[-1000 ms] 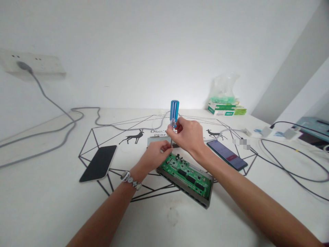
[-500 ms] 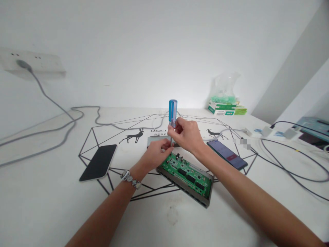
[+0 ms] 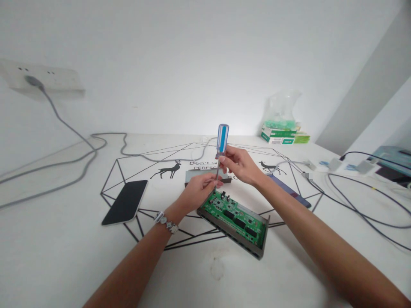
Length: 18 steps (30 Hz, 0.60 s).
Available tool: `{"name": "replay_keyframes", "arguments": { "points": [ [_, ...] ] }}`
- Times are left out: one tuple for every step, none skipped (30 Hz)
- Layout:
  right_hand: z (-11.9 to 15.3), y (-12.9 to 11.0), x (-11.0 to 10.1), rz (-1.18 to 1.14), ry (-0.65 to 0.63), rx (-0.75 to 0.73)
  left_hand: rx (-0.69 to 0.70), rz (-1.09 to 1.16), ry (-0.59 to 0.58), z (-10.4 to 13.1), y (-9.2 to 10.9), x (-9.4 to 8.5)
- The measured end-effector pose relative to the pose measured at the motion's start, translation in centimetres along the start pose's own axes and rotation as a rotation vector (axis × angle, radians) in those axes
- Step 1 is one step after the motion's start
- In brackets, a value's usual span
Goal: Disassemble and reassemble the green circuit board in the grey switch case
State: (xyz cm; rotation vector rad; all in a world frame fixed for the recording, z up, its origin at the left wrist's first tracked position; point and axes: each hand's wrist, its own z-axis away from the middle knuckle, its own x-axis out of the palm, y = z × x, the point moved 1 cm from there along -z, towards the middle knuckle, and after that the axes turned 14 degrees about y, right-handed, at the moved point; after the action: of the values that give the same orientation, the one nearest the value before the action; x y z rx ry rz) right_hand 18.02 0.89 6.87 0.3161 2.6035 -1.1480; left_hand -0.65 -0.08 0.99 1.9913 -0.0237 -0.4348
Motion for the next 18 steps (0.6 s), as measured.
{"name": "replay_keyframes", "arguments": {
  "points": [
    [0.0,0.0,0.0,-0.013,-0.005,-0.001,0.003,-0.013,-0.004,0.0,0.0,0.0],
    [0.0,0.1,0.0,-0.021,-0.008,-0.003,0.007,-0.022,-0.005,0.0,0.0,-0.1],
    [0.1,0.1,0.0,-0.024,-0.01,-0.005,0.012,-0.029,-0.005,0.0,0.0,-0.1],
    [0.1,0.0,0.1,-0.019,-0.005,-0.007,0.015,-0.033,-0.003,-0.1,0.0,-0.1],
    [0.1,0.0,0.2,-0.004,0.017,-0.009,0.018,-0.035,0.002,-0.1,-0.1,-0.1],
    [0.2,-0.1,0.4,0.024,0.058,-0.012,0.02,-0.036,0.009,-0.1,-0.2,-0.1],
    [0.3,-0.3,0.6,0.065,0.117,-0.014,0.02,-0.035,0.015,-0.1,-0.2,-0.2],
    [0.4,-0.5,0.8,0.116,0.188,-0.016,0.018,-0.034,0.021,-0.1,-0.3,-0.2],
    [0.5,-0.8,1.0,0.173,0.26,-0.015,0.014,-0.032,0.023,-0.2,-0.3,-0.2],
    [0.6,-1.1,1.2,0.228,0.318,-0.01,0.009,-0.029,0.025,-0.2,-0.4,-0.2],
    [0.7,-1.4,1.5,0.279,0.359,-0.003,0.005,-0.027,0.025,-0.2,-0.4,-0.1],
    [0.8,-1.7,1.7,0.324,0.387,0.002,0.003,-0.023,0.025,-0.2,-0.3,-0.1],
    [0.8,-2.0,1.9,0.364,0.406,0.003,0.003,-0.018,0.025,-0.2,-0.3,-0.1],
    [0.9,-2.2,2.0,0.395,0.416,0.0,0.004,-0.015,0.025,-0.2,-0.3,-0.1],
    [0.9,-2.4,2.1,0.418,0.414,-0.009,0.005,-0.013,0.027,-0.2,-0.3,0.0],
    [0.8,-2.5,2.1,0.432,0.401,-0.022,0.006,-0.01,0.03,-0.2,-0.3,0.0],
    [0.8,-2.5,2.1,0.439,0.382,-0.032,0.008,-0.004,0.035,-0.3,-0.3,0.0],
    [0.7,-2.5,2.0,0.436,0.355,-0.038,0.011,0.003,0.04,-0.3,-0.3,0.1]
  ]
}}
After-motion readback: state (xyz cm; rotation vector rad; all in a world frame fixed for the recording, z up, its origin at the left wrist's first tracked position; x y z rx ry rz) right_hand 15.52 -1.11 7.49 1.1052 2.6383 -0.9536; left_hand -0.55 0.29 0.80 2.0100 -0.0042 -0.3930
